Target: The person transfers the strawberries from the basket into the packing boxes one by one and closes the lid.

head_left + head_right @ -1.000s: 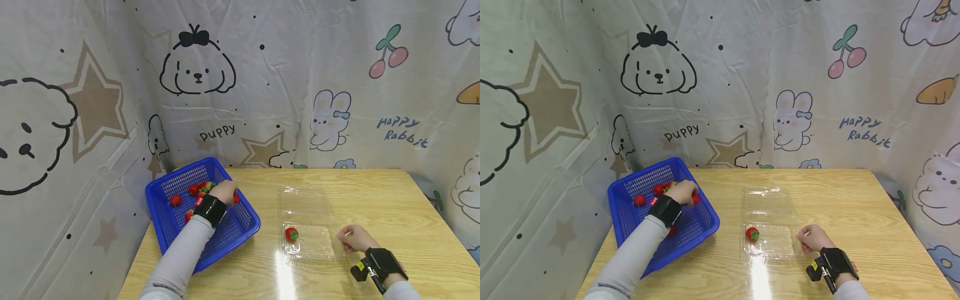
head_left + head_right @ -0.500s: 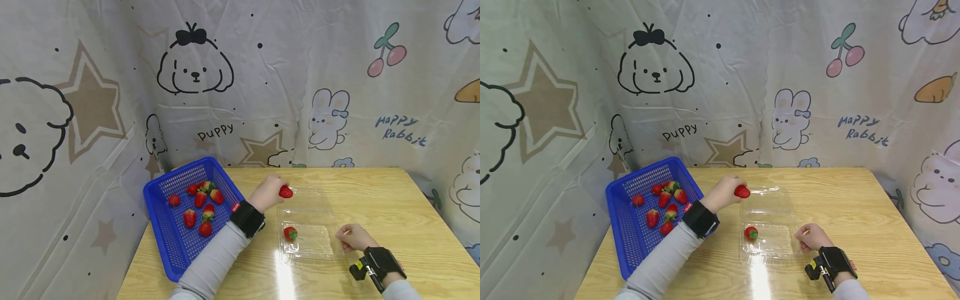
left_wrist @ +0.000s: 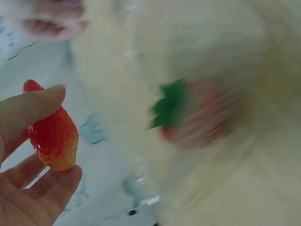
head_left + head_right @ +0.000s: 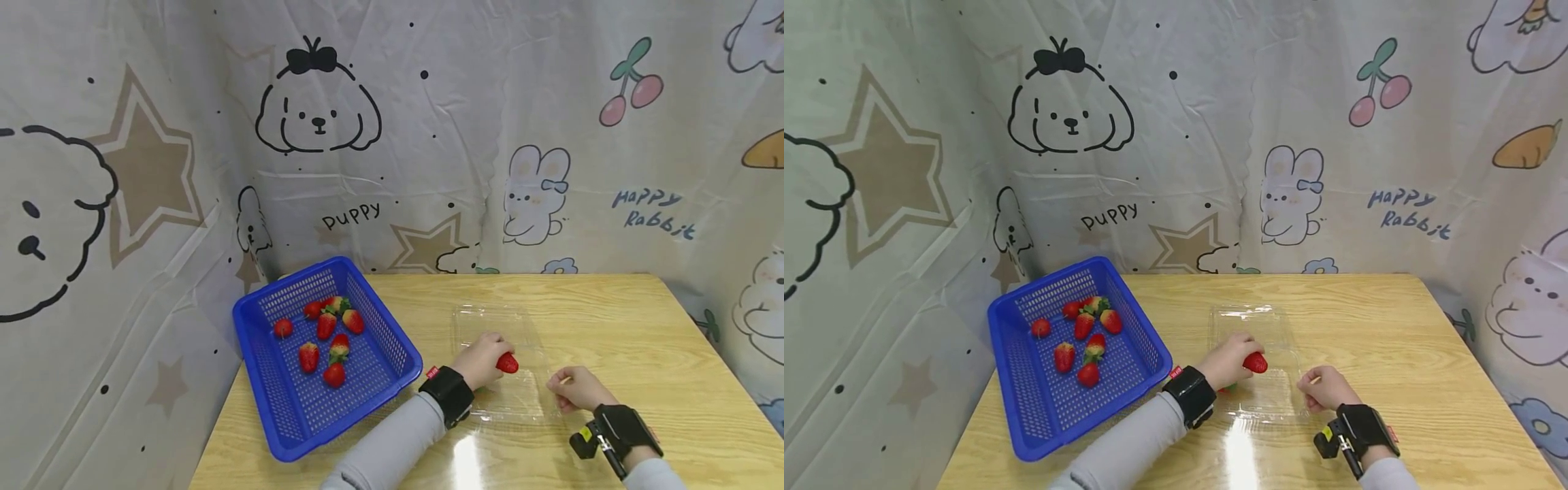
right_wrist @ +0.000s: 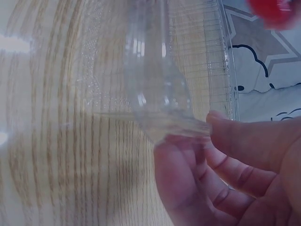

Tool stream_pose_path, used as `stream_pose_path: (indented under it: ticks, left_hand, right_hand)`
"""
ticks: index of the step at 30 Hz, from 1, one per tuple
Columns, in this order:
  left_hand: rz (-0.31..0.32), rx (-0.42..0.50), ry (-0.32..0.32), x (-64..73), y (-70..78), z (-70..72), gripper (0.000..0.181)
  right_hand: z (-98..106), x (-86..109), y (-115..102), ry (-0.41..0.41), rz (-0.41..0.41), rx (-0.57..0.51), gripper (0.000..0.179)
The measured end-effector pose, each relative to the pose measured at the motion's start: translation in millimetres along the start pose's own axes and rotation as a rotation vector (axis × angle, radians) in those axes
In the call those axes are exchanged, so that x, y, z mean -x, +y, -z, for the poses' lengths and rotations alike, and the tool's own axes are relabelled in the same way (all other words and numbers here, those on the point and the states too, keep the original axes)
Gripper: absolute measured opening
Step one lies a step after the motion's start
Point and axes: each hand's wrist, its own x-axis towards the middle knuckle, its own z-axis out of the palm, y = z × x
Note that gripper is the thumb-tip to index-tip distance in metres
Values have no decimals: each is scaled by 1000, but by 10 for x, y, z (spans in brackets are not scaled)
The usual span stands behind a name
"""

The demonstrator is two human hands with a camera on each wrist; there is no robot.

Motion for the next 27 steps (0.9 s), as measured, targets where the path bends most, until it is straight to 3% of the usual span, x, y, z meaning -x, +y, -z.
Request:
stream_pose_path:
  ticks: [4,9,17,27]
  left_hand:
    - [-17,-20,-54,11,-30,-217,41]
    - [-24,-72,-87,30,-31,-365,35]
    - [-7,-178,-113,74,-15,-475,22]
    - [-21,-189,-98,112,-13,-536,18]
  right_hand:
    - [-2,13,8,-1,9,1,13]
    - [-3,21,16,-5,19,3,13]
    - [-3,11,20,-11,31,9,13]
    - [5,3,15,-17,25,11,13]
